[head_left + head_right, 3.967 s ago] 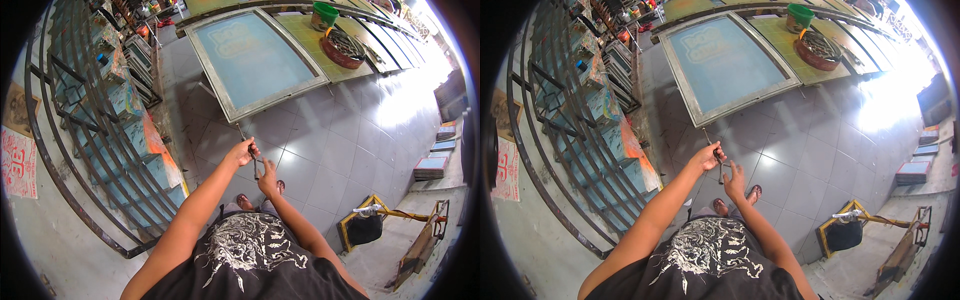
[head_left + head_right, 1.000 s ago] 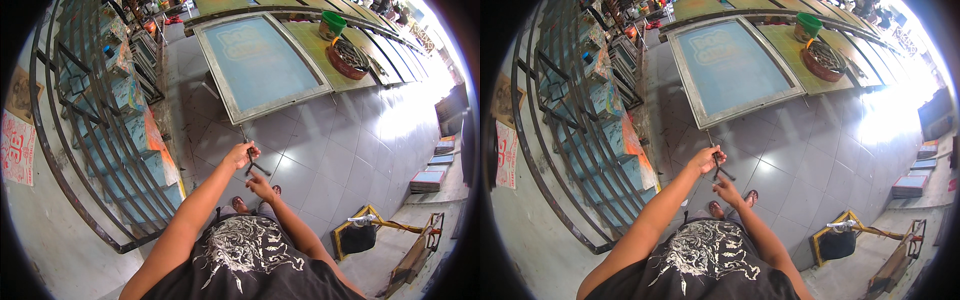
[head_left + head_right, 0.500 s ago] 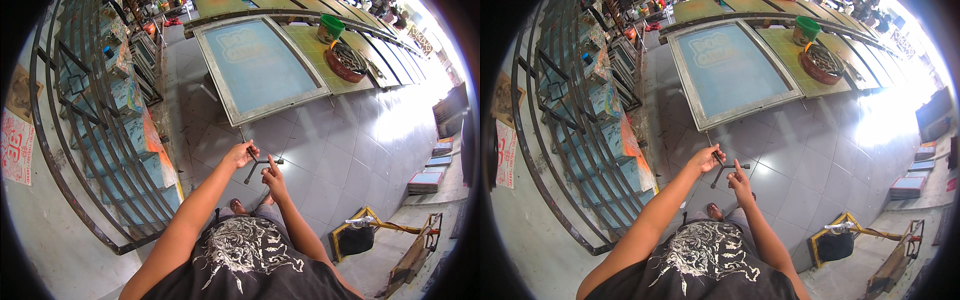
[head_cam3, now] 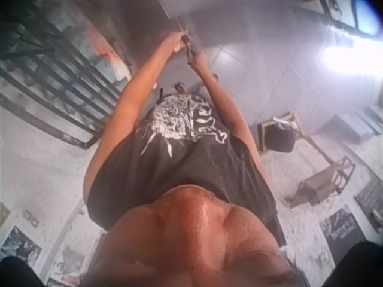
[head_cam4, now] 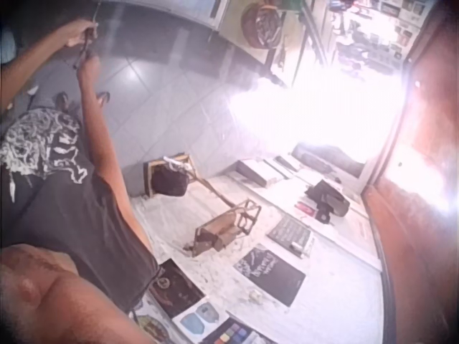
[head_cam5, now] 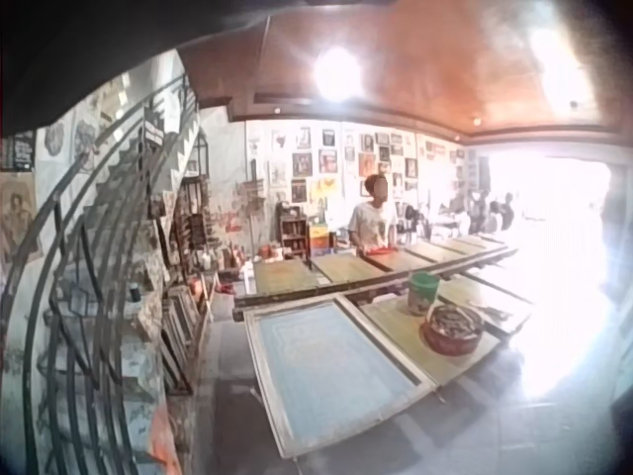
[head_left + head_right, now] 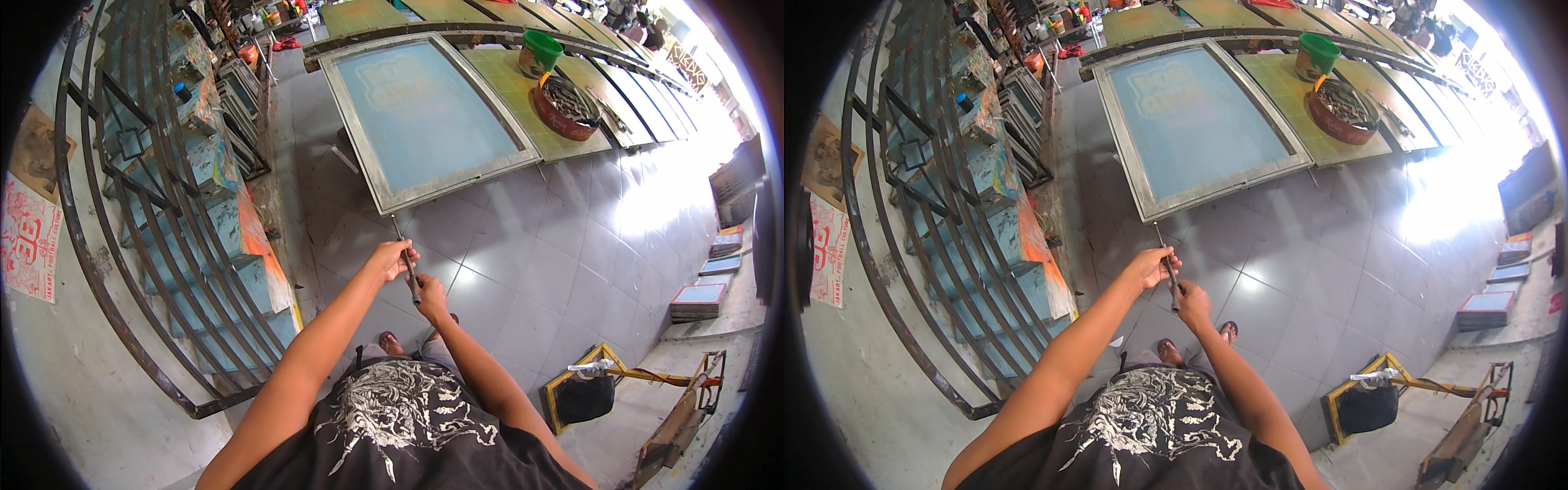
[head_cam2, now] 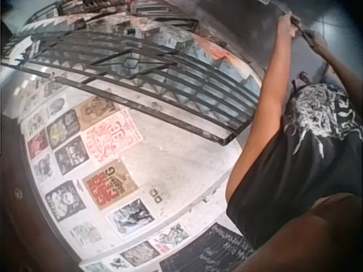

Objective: The person holds a screen printing frame and uses a metal tool to tighten the screws along its edge.

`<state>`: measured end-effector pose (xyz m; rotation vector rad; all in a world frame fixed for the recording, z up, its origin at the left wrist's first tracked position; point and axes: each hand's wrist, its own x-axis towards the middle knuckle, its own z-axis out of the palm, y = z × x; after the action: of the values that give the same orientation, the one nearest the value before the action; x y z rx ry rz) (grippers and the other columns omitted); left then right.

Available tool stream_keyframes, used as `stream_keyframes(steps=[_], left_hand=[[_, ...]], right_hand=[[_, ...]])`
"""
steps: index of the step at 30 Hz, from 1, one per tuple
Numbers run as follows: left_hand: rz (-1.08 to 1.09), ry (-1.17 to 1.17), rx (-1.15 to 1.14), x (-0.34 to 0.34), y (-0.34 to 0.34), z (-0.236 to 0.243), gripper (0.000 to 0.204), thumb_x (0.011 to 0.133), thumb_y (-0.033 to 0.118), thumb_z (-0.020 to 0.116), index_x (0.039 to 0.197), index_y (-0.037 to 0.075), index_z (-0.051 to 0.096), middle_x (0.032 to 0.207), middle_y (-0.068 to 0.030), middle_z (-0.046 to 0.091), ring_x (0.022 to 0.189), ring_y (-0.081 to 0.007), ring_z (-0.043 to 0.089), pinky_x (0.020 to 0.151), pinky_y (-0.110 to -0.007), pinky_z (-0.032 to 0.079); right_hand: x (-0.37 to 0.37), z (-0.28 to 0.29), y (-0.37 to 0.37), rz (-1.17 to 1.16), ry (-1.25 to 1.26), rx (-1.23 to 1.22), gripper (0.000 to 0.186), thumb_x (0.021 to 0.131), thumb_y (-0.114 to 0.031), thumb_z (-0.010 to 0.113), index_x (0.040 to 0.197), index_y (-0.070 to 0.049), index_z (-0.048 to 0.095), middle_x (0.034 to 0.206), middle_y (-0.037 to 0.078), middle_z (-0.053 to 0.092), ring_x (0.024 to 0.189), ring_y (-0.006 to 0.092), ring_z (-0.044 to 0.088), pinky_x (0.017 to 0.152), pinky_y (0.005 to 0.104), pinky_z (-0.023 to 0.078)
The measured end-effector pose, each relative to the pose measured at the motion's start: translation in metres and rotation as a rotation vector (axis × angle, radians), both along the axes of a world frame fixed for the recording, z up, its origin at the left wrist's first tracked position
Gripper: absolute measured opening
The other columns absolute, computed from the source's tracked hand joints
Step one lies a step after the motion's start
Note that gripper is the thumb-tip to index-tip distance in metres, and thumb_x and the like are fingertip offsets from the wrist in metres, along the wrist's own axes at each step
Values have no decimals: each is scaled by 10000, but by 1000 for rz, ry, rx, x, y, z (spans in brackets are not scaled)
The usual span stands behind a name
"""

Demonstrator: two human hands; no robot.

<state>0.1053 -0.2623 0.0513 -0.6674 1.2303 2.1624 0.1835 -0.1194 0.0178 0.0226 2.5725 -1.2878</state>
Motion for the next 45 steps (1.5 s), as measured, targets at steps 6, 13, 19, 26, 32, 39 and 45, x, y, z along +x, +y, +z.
stream_keyframes(steps=[6,13,19,26,32,39,45], left_hand=[[-110,42,170,10,-16,-4,176,908,164,571,974,1,571,923,-109,616,907,-232,626,803,-360,536],[-53,20,76,11,-12,-9,147,875,175,635,924,46,582,859,-63,634,813,-184,652,699,-313,561],[-31,-22,-25,9,-4,-8,215,792,213,739,873,96,578,757,-30,638,694,-141,649,595,-262,544],[-26,-8,-230,4,7,3,311,735,275,792,815,121,534,706,-11,615,586,-108,614,491,-230,518],[-22,-1,-212,4,14,5,325,737,280,790,819,137,510,697,8,589,595,-95,595,478,-224,506],[-46,70,-284,7,7,2,306,748,299,780,815,139,528,696,21,566,590,-89,559,487,-226,474],[-50,96,-262,9,8,1,279,793,272,736,893,97,542,770,-8,586,633,-100,574,533,-236,486]], right_hand=[[3,0,-9,-89,-874,-1472,527,934,-504,429,859,-21,626,548,-35,391,480,122,347,471,260,318],[30,6,14,-400,-618,-1119,419,938,-390,471,847,-10,621,590,-20,430,512,101,370,495,246,336],[69,-2,33,-206,-28,-284,184,862,-196,590,912,-25,633,667,36,540,565,124,501,516,273,410],[47,76,20,-107,755,146,204,811,-167,660,958,-28,634,841,134,622,699,218,615,642,324,488],[20,28,15,-172,126,-187,208,834,-166,640,983,-21,627,959,141,636,735,244,642,660,334,503],[25,24,4,-188,41,-545,258,881,-245,601,952,3,615,833,76,649,716,178,629,633,295,489],[11,29,6,-489,-561,-1225,251,945,-305,503,888,-69,570,741,9,614,665,125,591,584,237,461]])
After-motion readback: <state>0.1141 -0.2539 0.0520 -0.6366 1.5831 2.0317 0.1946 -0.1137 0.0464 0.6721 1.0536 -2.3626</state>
